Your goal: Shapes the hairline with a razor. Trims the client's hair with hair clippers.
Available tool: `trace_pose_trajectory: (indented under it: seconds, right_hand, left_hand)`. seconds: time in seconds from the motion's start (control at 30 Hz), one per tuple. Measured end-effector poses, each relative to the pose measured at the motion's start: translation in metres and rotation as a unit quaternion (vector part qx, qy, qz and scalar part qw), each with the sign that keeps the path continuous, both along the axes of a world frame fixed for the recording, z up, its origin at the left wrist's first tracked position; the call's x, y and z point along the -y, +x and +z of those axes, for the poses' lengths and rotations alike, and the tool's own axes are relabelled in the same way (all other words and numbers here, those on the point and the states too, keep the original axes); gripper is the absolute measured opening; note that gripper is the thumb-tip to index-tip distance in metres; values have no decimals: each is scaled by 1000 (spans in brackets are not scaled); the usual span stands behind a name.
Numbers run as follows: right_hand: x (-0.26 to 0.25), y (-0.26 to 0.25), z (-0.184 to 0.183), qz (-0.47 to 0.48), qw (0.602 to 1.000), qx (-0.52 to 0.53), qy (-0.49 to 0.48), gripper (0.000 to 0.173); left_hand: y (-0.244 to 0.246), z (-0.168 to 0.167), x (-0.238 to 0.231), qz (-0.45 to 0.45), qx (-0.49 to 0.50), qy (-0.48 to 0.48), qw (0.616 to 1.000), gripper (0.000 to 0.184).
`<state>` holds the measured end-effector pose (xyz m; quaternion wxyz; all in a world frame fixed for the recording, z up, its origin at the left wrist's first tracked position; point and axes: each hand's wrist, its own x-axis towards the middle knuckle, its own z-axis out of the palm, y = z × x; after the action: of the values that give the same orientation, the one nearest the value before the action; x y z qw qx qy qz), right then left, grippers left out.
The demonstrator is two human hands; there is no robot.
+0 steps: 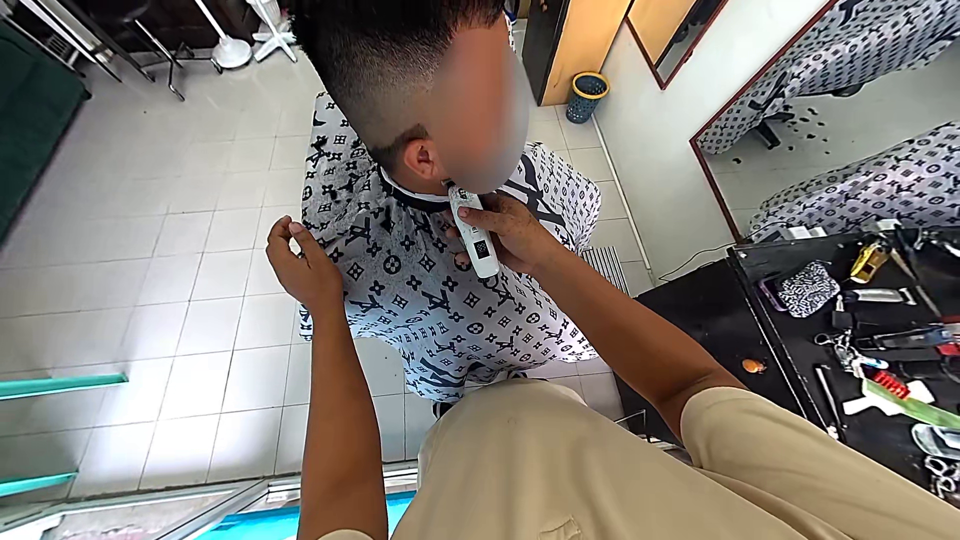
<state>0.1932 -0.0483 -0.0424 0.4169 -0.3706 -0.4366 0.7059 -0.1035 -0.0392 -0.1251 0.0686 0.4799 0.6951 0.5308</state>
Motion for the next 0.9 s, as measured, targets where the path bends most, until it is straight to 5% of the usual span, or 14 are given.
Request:
trace_pose_trajectory:
  seconds: [0.9]
  right_hand:
    - [-27, 62, -6, 83, 996, 29, 7, 31]
  left_hand:
    - [4, 2, 2, -1, 0, -14, 1000, 52]
